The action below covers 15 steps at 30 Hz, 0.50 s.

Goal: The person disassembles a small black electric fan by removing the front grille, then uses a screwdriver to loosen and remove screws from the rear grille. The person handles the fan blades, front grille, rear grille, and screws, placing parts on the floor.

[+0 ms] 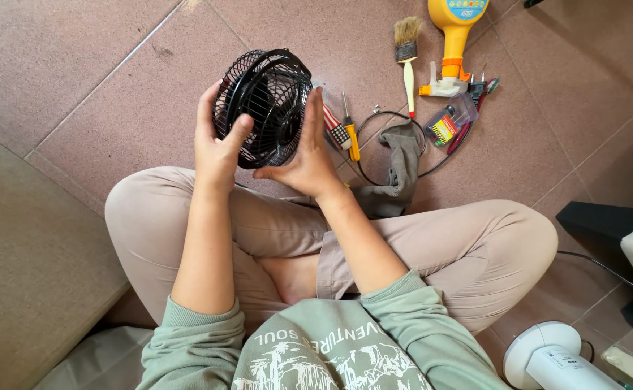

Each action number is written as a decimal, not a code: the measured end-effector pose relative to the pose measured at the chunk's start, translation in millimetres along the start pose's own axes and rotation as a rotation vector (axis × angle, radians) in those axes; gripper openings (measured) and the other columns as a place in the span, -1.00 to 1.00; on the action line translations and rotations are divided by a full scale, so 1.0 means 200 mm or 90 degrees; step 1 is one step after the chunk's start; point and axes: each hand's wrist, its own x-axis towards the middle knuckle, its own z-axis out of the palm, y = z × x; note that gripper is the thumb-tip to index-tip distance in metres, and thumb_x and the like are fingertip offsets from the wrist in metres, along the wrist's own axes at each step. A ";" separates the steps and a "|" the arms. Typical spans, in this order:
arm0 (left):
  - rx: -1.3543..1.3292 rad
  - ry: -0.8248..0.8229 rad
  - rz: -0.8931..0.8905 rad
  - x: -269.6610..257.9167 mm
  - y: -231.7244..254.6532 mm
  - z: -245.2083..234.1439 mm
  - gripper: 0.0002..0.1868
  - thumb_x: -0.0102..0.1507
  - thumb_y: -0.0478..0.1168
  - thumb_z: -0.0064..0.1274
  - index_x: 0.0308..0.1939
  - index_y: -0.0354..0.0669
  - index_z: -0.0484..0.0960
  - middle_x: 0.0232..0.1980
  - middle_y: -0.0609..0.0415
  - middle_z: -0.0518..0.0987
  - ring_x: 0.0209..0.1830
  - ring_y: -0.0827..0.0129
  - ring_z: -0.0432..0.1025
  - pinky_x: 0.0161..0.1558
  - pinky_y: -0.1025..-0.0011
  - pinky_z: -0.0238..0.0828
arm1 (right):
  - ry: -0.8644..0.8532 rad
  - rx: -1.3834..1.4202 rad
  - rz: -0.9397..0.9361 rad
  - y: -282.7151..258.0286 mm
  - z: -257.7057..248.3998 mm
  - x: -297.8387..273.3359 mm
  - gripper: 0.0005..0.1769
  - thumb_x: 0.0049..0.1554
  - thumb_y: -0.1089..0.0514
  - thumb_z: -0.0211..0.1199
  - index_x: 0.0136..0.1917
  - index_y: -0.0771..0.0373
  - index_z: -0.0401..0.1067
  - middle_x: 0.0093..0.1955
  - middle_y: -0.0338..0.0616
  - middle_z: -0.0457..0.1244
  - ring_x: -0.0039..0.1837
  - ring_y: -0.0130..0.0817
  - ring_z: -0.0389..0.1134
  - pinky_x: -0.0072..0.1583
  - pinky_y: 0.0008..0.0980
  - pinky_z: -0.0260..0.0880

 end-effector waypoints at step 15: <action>-0.032 0.104 0.052 0.05 -0.11 0.00 -0.40 0.43 -0.04 0.20 0.44 -0.24 0.39 0.34 0.00 0.52 0.33 0.33 0.41 0.41 0.39 0.33 | 0.186 0.689 0.251 0.29 -0.32 -0.04 0.24 0.12 -0.02 0.47 0.74 -0.07 -0.37 0.40 -0.02 -0.34 0.20 -0.02 -0.22 0.15 0.01 -0.17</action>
